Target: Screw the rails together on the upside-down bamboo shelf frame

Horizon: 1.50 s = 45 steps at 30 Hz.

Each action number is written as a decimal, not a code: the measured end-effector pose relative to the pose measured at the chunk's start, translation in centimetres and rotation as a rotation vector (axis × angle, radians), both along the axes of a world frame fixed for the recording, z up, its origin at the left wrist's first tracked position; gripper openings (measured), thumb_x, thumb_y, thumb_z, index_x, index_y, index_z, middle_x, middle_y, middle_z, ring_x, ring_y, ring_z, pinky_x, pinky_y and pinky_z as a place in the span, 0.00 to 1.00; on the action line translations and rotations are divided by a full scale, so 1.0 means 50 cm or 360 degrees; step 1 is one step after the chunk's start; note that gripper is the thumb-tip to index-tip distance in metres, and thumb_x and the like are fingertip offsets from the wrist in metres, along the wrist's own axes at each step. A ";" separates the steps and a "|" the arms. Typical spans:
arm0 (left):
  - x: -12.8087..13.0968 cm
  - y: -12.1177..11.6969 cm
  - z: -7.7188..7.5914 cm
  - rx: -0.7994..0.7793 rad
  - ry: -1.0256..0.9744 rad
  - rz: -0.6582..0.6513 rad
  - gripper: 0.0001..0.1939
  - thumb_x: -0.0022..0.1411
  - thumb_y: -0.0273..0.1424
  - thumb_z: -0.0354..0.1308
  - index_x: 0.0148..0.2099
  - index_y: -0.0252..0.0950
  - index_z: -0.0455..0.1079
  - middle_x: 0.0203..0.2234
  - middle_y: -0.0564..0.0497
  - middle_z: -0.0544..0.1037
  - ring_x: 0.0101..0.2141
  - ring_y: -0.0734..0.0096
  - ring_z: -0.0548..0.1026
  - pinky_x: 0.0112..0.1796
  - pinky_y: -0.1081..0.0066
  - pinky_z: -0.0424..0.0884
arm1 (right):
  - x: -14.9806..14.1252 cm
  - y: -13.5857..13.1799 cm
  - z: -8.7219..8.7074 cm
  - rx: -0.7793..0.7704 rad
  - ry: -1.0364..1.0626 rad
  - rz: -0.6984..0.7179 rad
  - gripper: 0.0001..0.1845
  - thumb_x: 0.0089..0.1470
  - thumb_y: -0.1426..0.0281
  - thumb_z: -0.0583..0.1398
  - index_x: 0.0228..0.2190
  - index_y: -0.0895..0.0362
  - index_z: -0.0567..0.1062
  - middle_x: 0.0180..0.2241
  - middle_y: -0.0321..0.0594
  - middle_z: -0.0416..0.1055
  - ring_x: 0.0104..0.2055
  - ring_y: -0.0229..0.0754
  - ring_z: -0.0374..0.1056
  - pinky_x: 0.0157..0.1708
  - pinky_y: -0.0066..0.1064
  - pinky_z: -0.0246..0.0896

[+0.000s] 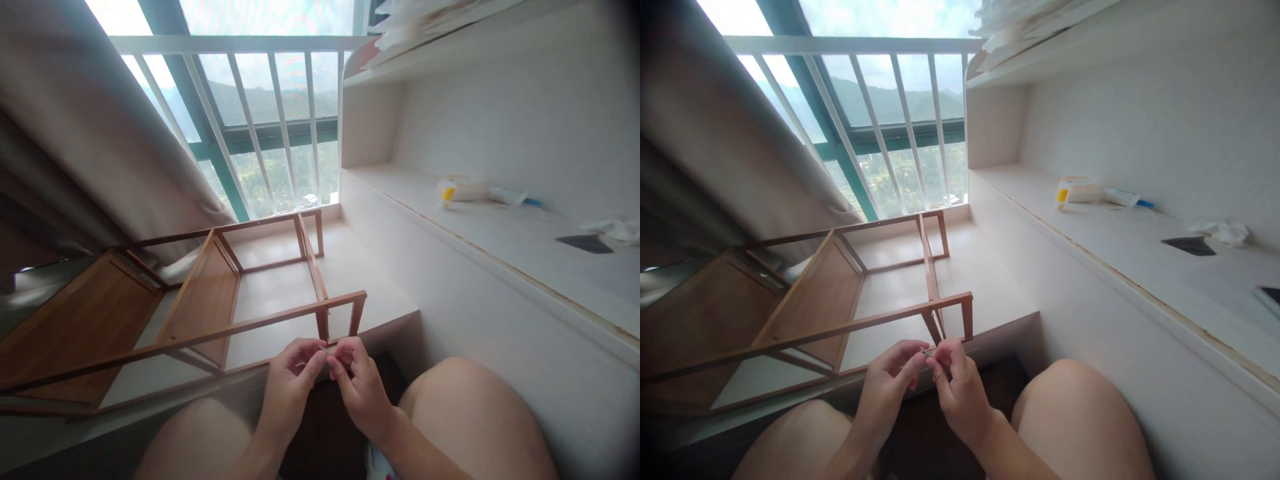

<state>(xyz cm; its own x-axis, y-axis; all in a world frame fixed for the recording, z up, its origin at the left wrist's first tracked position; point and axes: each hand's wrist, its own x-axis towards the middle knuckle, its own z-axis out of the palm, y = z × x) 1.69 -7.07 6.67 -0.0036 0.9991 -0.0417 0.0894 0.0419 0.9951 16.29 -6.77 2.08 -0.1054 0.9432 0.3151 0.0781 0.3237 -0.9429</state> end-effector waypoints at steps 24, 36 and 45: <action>-0.002 0.056 -0.063 -0.0326 -0.0254 -0.0024 0.16 0.54 0.42 0.65 0.32 0.32 0.73 0.18 0.58 0.65 0.21 0.81 0.60 0.24 0.77 0.58 | -0.018 0.008 -0.009 -0.0412 0.0081 0.0131 0.18 0.61 0.59 0.55 0.26 0.57 0.73 0.21 0.34 0.63 0.23 0.35 0.55 0.25 0.28 0.49; -0.023 0.062 -0.153 -0.0343 0.0601 -0.0221 0.14 0.59 0.39 0.56 0.34 0.33 0.75 0.23 0.52 0.73 0.25 0.75 0.68 0.30 0.74 0.63 | -0.111 -0.048 -0.132 -0.1423 0.1394 -0.0069 0.18 0.54 0.56 0.58 0.24 0.54 0.59 0.14 0.24 0.51 0.14 0.28 0.40 0.13 0.21 0.33; -0.029 0.069 -0.160 -0.0155 0.1299 -0.0180 0.15 0.63 0.34 0.52 0.52 0.43 0.68 0.25 0.55 0.73 0.29 0.71 0.72 0.33 0.74 0.62 | -0.097 -0.004 -0.158 -0.1470 0.1487 -0.0053 0.20 0.51 0.56 0.59 0.23 0.53 0.56 0.15 0.24 0.51 0.13 0.28 0.40 0.12 0.21 0.33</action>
<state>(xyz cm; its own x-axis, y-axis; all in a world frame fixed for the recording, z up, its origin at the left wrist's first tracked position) 0.22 -3.63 -1.31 0.0302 0.9873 -0.1562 0.7907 0.0720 0.6080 11.47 -6.96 -5.82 -0.1734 0.8470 -0.5025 -0.7251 -0.4551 -0.5168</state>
